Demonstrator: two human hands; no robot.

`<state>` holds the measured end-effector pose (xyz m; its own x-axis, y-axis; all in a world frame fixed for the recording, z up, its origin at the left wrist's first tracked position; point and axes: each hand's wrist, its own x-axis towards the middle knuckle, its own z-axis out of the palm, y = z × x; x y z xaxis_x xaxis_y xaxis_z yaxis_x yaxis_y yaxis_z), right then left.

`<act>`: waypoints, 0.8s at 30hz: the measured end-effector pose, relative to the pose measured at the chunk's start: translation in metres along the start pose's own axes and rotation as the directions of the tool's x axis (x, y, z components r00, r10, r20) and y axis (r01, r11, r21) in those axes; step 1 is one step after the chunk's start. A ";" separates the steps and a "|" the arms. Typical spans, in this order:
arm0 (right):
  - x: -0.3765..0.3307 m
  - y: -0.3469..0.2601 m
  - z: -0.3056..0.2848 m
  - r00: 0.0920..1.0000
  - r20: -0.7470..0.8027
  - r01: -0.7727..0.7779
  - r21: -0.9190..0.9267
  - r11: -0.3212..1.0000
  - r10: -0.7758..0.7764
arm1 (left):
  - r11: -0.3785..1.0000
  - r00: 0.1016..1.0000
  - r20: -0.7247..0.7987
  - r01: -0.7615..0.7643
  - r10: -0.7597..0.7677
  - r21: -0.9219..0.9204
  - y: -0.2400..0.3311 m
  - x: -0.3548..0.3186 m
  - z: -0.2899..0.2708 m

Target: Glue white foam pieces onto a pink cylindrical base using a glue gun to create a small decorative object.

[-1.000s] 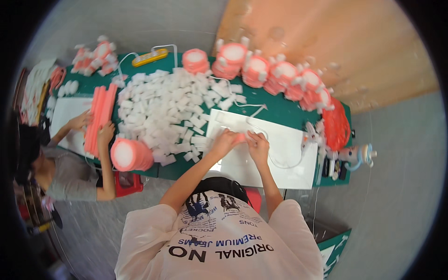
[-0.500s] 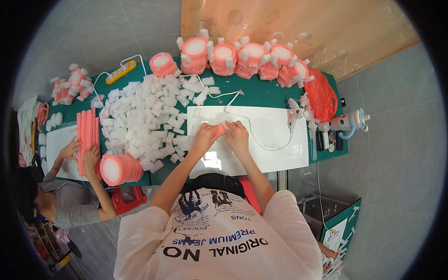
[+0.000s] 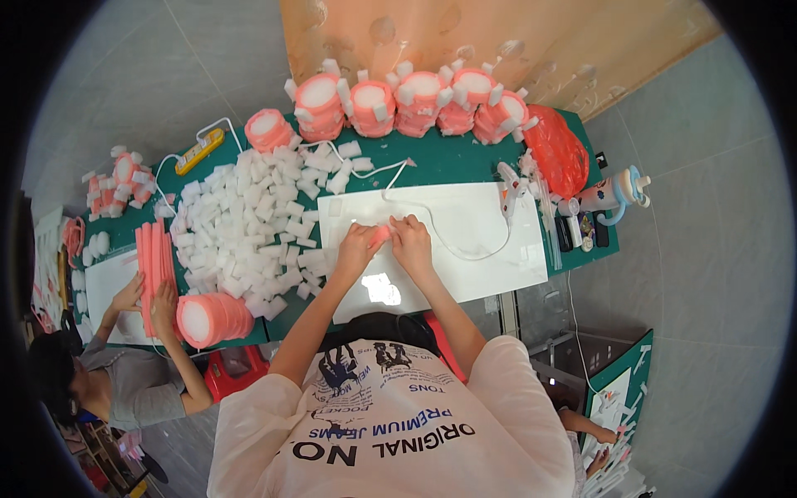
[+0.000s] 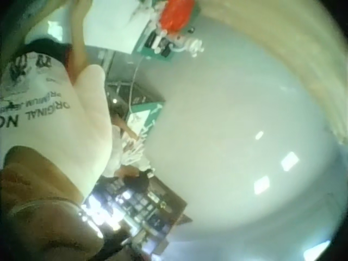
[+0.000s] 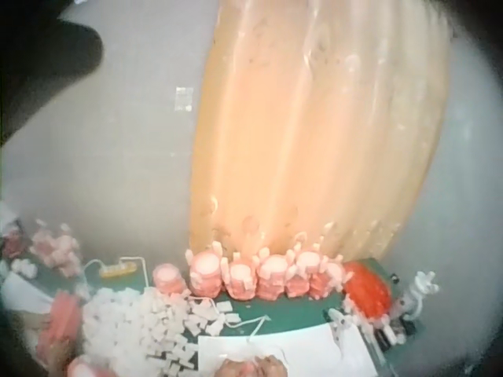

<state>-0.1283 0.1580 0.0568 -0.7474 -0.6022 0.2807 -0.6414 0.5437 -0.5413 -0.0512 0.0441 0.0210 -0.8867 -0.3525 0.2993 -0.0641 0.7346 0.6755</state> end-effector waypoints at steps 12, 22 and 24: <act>0.008 -0.009 0.000 0.999 0.023 0.033 0.193 0.981 -0.039 | 0.980 0.979 0.070 0.187 -0.192 0.069 -0.004 0.002 -0.020; 0.004 -0.005 0.026 0.986 -0.124 0.121 0.040 0.992 -0.115 | 0.988 0.997 -0.013 0.083 -0.082 0.128 -0.025 -0.002 -0.018; 0.005 0.005 0.034 0.981 -0.136 0.150 0.073 0.986 -0.140 | 0.990 0.997 -0.025 0.072 -0.070 0.120 -0.025 -0.001 -0.017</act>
<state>-0.1292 0.1381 0.0286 -0.6671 -0.5873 0.4583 -0.7320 0.4026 -0.5496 -0.0406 0.0164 0.0154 -0.8684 -0.4172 0.2680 -0.1827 0.7716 0.6093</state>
